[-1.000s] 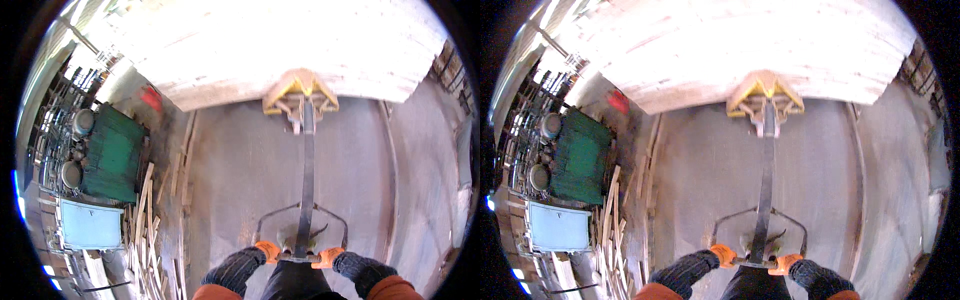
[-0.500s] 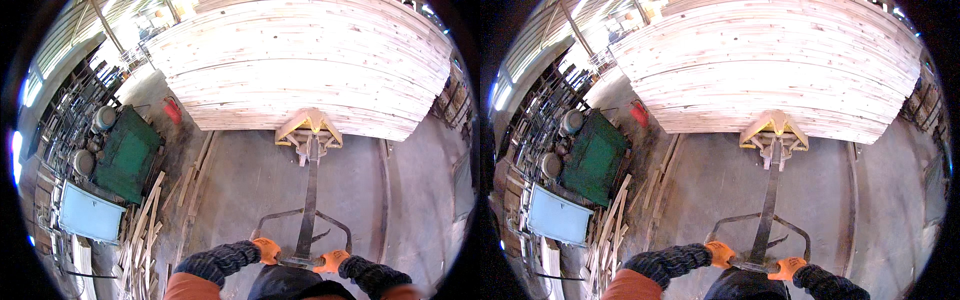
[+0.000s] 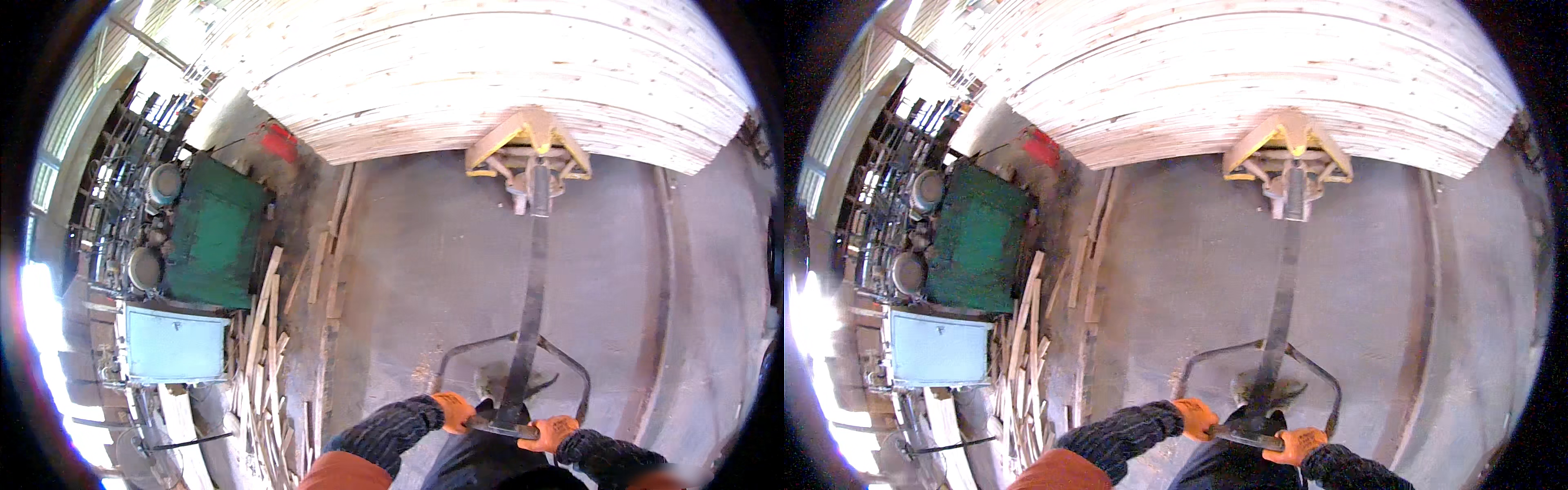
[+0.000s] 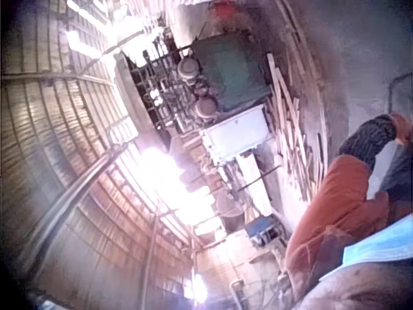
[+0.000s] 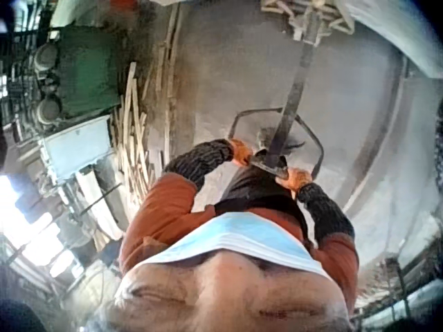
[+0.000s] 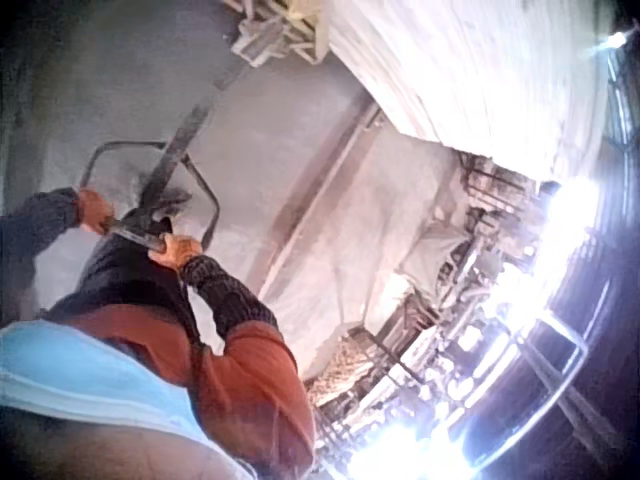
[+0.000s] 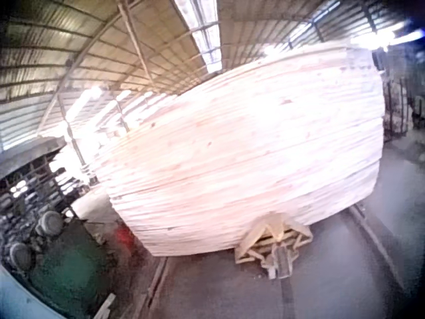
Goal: The person maneuvers a pallet jack to lift and transport a large stack of wood planks across a factory floor, positioning it near other lumber stacks.
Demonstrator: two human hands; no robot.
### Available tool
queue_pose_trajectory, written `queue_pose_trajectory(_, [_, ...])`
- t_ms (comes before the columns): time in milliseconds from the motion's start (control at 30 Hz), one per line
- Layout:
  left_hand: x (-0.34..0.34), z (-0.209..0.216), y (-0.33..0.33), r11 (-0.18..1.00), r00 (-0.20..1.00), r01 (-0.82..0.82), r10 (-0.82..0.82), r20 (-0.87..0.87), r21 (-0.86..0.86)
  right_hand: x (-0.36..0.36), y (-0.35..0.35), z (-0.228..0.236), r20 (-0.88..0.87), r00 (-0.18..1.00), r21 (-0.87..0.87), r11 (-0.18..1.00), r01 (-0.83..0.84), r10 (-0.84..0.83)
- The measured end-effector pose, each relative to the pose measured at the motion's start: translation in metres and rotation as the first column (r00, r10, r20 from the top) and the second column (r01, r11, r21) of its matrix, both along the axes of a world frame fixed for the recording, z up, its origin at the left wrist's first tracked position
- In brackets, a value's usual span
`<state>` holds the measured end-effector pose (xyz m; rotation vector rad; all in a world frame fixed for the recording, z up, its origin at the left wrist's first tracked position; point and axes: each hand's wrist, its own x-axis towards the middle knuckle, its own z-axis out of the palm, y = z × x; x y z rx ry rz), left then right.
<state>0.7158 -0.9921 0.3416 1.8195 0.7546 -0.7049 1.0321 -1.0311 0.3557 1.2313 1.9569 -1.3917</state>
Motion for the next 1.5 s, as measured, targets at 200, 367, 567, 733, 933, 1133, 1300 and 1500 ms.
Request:
queue_pose_trajectory(200, [-0.003, -0.100, -0.037, 1.000, 1.000, -0.015, 0.015, 0.001, 0.005, -0.013, -0.024, -0.079, 0.149, 0.989, -0.047, 0.999, -0.008, 0.015])
queue_pose_trajectory(367, [0.002, -0.129, -0.058, 0.998, 0.999, -0.042, 0.041, 0.014, 0.042, -0.011, -0.022, -0.084, 0.138, 0.990, 0.052, 0.998, -0.042, 0.034])
queue_pose_trajectory(567, [0.005, -0.036, -0.044, 0.946, 0.987, -0.140, 0.157, -0.033, 0.293, 0.003, -0.030, -0.069, 0.233, 0.970, 0.041, 0.996, -0.081, 0.070])
queue_pose_trajectory(733, [0.018, 0.116, 0.008, 0.913, 0.970, -0.241, 0.231, 0.070, 0.330, 0.018, 0.034, 0.077, 0.207, 0.977, 0.088, 0.994, -0.064, 0.045])
queue_pose_trajectory(933, [0.010, 0.123, 0.013, 0.925, 0.979, -0.204, 0.200, 0.045, 0.322, 0.019, 0.042, 0.088, 0.218, 0.962, 0.143, 0.970, -0.199, 0.165])
queue_pose_trajectory(1133, [0.008, 0.094, 0.033, 0.993, 0.995, -0.091, 0.087, -0.044, -0.077, 0.000, 0.049, 0.097, 0.070, 0.982, 0.008, 0.985, -0.174, 0.173])
queue_pose_trajectory(1300, [-0.005, 0.029, 0.007, 0.987, 0.992, -0.076, 0.060, 0.113, 0.141, -0.002, 0.024, 0.037, 0.007, 0.993, 0.034, 0.992, -0.120, 0.120])
queue_pose_trajectory(1500, [-0.007, -0.018, -0.005, 0.999, 0.999, -0.043, 0.043, -0.029, 0.014, -0.020, 0.013, -0.007, 0.037, 0.998, -0.134, 0.990, -0.040, 0.045])
